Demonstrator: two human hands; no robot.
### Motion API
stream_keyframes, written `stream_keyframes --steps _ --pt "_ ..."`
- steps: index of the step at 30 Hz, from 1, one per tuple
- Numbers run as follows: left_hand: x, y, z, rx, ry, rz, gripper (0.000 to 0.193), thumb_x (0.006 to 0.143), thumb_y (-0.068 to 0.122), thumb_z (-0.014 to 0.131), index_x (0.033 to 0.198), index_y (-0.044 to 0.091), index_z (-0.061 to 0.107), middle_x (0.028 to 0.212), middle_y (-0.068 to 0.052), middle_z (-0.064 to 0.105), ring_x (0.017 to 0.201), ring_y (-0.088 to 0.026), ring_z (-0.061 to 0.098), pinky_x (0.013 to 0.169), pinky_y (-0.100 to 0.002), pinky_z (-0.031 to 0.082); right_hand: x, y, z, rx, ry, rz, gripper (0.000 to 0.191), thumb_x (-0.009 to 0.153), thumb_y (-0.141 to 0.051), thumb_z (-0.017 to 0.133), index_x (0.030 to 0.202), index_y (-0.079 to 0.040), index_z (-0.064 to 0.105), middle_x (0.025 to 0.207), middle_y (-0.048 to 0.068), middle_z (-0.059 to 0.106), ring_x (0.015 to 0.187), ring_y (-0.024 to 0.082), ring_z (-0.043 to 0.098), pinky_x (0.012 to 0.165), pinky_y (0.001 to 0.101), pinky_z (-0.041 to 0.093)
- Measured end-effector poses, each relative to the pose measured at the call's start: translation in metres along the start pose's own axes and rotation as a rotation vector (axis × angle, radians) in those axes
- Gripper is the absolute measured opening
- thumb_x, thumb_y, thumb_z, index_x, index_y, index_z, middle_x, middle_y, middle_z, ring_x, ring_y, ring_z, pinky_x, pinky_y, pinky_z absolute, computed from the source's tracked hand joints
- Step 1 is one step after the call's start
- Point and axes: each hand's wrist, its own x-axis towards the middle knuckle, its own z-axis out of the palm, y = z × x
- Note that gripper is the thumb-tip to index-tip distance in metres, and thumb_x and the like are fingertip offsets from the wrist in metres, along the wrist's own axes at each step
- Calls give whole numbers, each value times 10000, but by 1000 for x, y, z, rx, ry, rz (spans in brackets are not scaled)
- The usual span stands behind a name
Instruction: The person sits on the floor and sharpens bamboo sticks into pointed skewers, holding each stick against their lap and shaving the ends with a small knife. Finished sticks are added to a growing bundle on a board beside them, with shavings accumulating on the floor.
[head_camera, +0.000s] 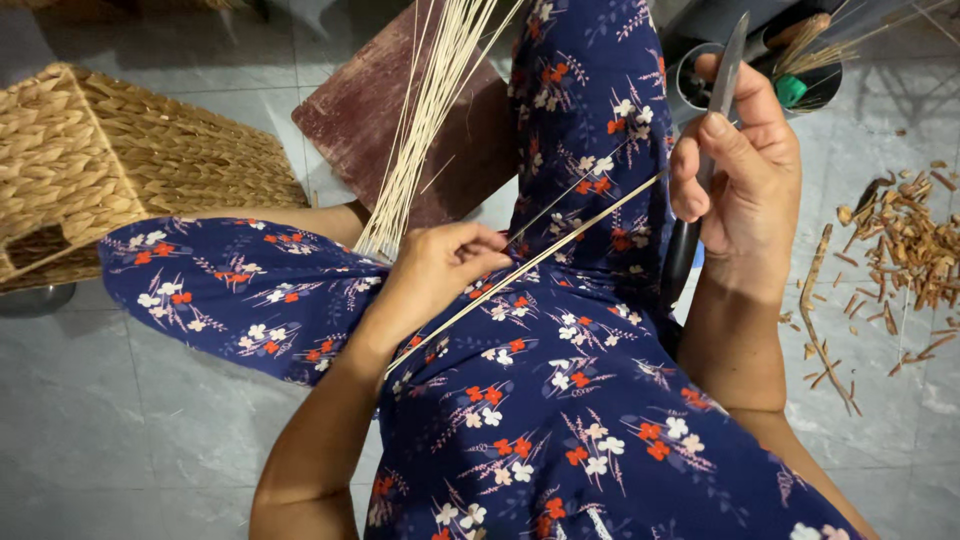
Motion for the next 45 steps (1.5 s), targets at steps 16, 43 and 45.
stream_keyframes --steps 16,43,45 --pt "-13 33 -18 -186 234 14 154 986 158 701 1085 70 780 757 -8 736 654 -28 652 572 -193 532 -18 21 74 -345 -276 373 559 1001 -91 565 1541 -96 420 743 83 676 490 91 546 451 193 425" --pt "-51 36 -35 -12 226 33 116 975 152 698 986 54 758 691 -9 722 620 -26 667 537 -194 501 -1 14 25 -205 -75 105 302 1101 -64 557 1403 -48 558 723 70 623 496 95 487 456 217 384" --pt "-53 28 -40 -82 173 43 122 986 140 687 967 44 760 698 1 718 621 -20 645 529 -183 477 11 9 6 -150 -18 41 314 1091 -59 558 1404 -73 546 757 67 629 471 95 475 423 228 385"
